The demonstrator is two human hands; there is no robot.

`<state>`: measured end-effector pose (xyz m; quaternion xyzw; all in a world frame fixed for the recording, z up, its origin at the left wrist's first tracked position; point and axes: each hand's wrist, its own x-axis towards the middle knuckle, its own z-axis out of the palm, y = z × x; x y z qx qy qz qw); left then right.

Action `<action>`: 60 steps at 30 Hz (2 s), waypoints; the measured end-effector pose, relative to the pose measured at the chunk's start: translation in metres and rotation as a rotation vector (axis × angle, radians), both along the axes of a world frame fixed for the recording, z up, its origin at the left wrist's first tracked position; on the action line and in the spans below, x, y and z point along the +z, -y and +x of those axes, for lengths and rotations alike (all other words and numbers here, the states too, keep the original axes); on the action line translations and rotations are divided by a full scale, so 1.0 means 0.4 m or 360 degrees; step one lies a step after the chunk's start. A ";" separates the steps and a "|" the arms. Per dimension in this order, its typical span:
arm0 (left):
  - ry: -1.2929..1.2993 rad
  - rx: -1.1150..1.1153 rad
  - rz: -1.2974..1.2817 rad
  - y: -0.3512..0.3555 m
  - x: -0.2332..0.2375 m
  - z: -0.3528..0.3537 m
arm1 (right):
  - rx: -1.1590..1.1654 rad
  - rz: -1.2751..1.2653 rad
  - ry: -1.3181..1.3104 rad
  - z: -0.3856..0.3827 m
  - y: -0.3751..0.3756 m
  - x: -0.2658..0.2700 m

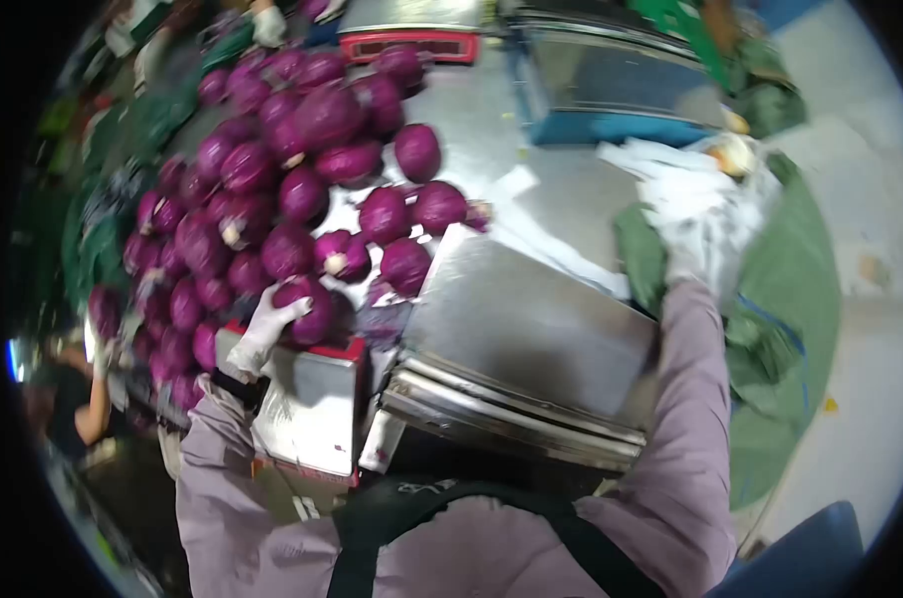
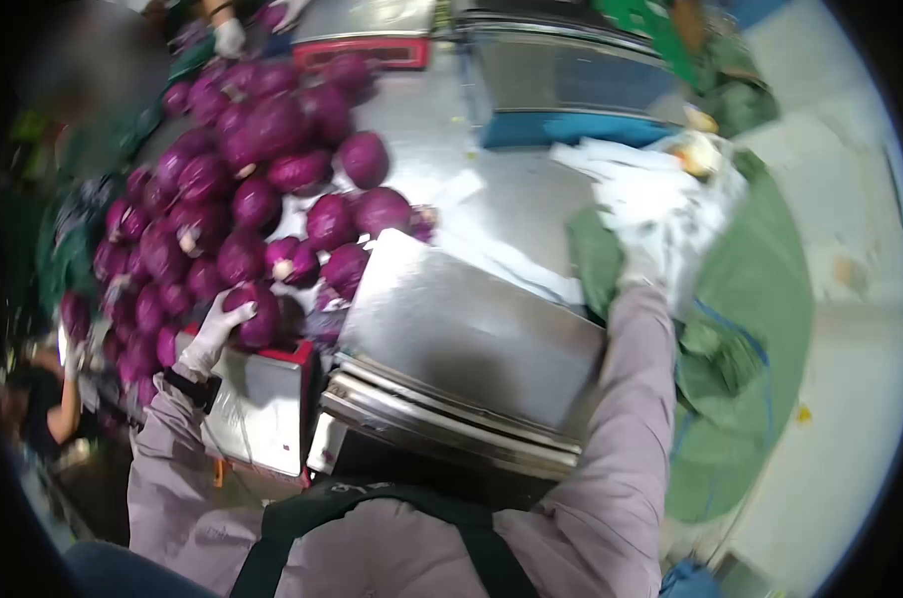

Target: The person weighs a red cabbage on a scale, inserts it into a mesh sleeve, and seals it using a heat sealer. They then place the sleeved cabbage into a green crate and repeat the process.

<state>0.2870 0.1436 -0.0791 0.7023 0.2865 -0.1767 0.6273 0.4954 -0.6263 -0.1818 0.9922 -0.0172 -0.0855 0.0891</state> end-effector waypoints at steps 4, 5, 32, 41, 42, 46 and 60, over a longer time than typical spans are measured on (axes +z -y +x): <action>0.0037 0.0072 0.0193 0.060 0.224 -0.111 | -0.0156 0.0130 0.0052 -0.013 -0.010 0.067; 0.0082 0.0037 0.0266 0.065 0.260 -0.153 | -0.0210 0.0191 0.0060 -0.015 -0.018 0.094; 0.0703 0.0502 0.1073 0.168 0.235 -0.678 | 0.0249 0.2810 0.0373 -0.528 -0.820 0.762; 0.1180 0.0280 -0.0319 0.397 0.429 -0.668 | 0.0812 0.2912 -0.0387 -0.959 -1.178 0.702; 0.1167 0.0188 -0.0185 0.389 0.435 -0.680 | 0.0854 0.2965 -0.0302 -0.952 -1.170 0.720; 0.1175 -0.0106 0.0071 0.373 0.439 -0.721 | 0.0794 0.2866 -0.0031 -0.920 -1.166 0.852; 0.1201 0.0427 -0.0560 0.385 0.329 -0.752 | 0.0390 0.2781 -0.0854 -1.046 -1.244 0.604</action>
